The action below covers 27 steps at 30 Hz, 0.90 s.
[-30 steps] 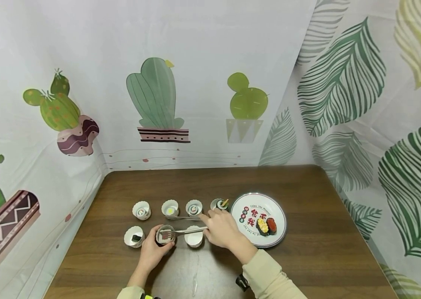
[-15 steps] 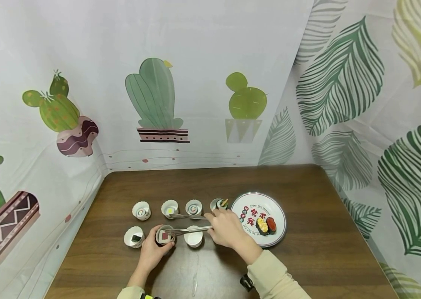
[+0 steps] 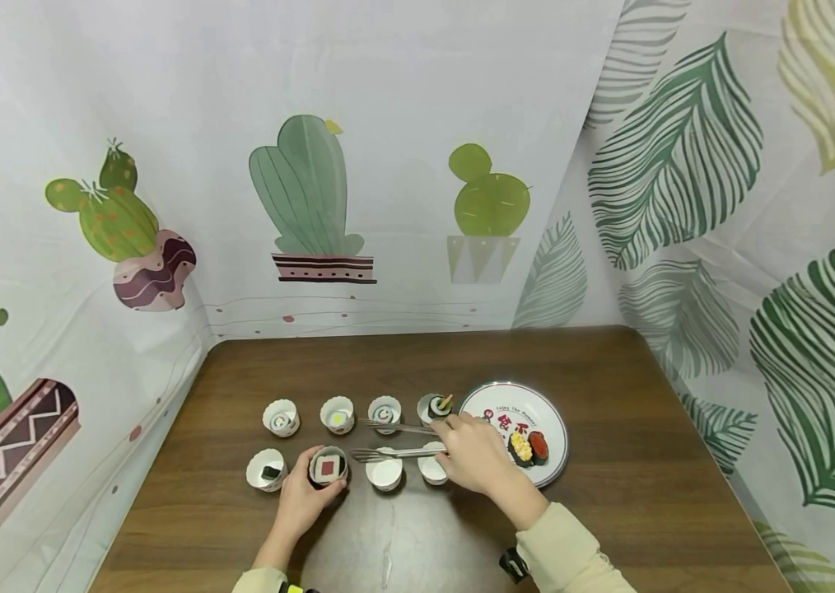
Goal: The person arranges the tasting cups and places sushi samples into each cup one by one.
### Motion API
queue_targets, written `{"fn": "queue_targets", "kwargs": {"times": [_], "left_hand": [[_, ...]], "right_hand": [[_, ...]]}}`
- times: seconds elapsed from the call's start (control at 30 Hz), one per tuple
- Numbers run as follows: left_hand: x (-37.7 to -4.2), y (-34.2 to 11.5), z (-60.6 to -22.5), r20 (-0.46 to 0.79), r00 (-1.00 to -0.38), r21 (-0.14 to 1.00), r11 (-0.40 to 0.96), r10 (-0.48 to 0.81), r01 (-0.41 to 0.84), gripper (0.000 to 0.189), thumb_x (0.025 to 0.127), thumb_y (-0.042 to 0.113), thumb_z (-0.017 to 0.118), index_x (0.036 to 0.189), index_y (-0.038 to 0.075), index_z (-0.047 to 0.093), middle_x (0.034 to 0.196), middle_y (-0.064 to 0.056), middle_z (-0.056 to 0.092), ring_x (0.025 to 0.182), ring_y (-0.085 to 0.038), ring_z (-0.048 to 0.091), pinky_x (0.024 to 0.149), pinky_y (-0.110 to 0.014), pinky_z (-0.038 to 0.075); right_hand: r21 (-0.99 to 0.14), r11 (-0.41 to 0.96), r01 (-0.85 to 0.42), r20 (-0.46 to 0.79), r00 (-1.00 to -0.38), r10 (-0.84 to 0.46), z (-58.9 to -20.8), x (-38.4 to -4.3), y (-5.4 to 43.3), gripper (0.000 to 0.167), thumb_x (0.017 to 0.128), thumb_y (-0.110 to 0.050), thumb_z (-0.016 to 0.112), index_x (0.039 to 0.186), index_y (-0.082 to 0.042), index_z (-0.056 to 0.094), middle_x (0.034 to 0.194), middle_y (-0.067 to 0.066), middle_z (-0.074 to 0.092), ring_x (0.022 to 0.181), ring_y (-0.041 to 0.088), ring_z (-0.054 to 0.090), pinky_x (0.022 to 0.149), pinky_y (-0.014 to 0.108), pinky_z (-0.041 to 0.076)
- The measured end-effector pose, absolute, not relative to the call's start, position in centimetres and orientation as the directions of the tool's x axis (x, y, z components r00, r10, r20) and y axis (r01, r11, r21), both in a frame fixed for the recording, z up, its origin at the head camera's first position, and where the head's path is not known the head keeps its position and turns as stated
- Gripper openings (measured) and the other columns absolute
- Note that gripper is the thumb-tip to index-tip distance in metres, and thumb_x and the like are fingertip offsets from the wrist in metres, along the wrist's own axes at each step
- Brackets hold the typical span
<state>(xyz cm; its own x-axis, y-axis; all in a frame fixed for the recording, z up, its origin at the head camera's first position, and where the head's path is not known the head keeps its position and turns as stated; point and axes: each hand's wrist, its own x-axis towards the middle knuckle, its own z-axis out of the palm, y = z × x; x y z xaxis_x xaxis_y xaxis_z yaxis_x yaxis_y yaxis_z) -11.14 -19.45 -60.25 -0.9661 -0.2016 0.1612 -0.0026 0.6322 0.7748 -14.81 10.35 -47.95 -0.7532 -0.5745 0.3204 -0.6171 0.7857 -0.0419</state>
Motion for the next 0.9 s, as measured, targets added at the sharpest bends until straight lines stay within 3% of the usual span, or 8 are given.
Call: {"fn": "queue_targets", "kwargs": {"times": [0.37, 0.6, 0.9], "left_hand": [[-11.3, -19.5, -60.3, 0.179, -0.964, 0.768, 0.641, -0.194, 0.013, 0.068, 0.061, 0.018, 0.084, 0.12, 0.008, 0.052, 0.106, -0.009, 0.064, 0.092, -0.023, 0.061, 0.076, -0.037, 0.046], [-11.2, -19.4, -60.2, 0.161, -0.967, 0.777, 0.63, -0.198, 0.0, 0.068, 0.061, 0.017, 0.084, 0.12, 0.008, 0.052, 0.106, -0.009, 0.064, 0.093, -0.024, 0.06, 0.077, -0.038, 0.045], [-11.1, -19.4, -60.2, 0.162, -0.967, 0.773, 0.634, -0.195, 0.002, 0.067, 0.062, 0.018, 0.084, 0.12, 0.007, 0.052, 0.105, -0.009, 0.064, 0.092, -0.024, 0.06, 0.075, -0.038, 0.045]], "right_hand": [[-0.058, 0.813, -0.579, 0.328, -0.78, -0.532, -47.3, -14.0, 12.7, 0.038, 0.069, -0.026, 0.072, 0.104, -0.012, 0.066, 0.091, 0.005, 0.066, 0.089, 0.029, 0.064, 0.075, 0.04, 0.051], [-0.026, 0.822, -0.57, 0.394, -0.761, -0.515, -47.5, -13.6, 14.8, 0.039, 0.066, -0.025, 0.074, 0.102, -0.012, 0.066, 0.084, 0.002, 0.064, 0.076, 0.02, 0.06, 0.064, 0.035, 0.048], [-0.024, 0.843, -0.537, 0.389, -0.782, -0.487, -47.1, -13.0, 17.5, 0.039, 0.067, -0.024, 0.073, 0.103, -0.01, 0.066, 0.084, 0.002, 0.064, 0.076, 0.02, 0.06, 0.064, 0.035, 0.049]]}}
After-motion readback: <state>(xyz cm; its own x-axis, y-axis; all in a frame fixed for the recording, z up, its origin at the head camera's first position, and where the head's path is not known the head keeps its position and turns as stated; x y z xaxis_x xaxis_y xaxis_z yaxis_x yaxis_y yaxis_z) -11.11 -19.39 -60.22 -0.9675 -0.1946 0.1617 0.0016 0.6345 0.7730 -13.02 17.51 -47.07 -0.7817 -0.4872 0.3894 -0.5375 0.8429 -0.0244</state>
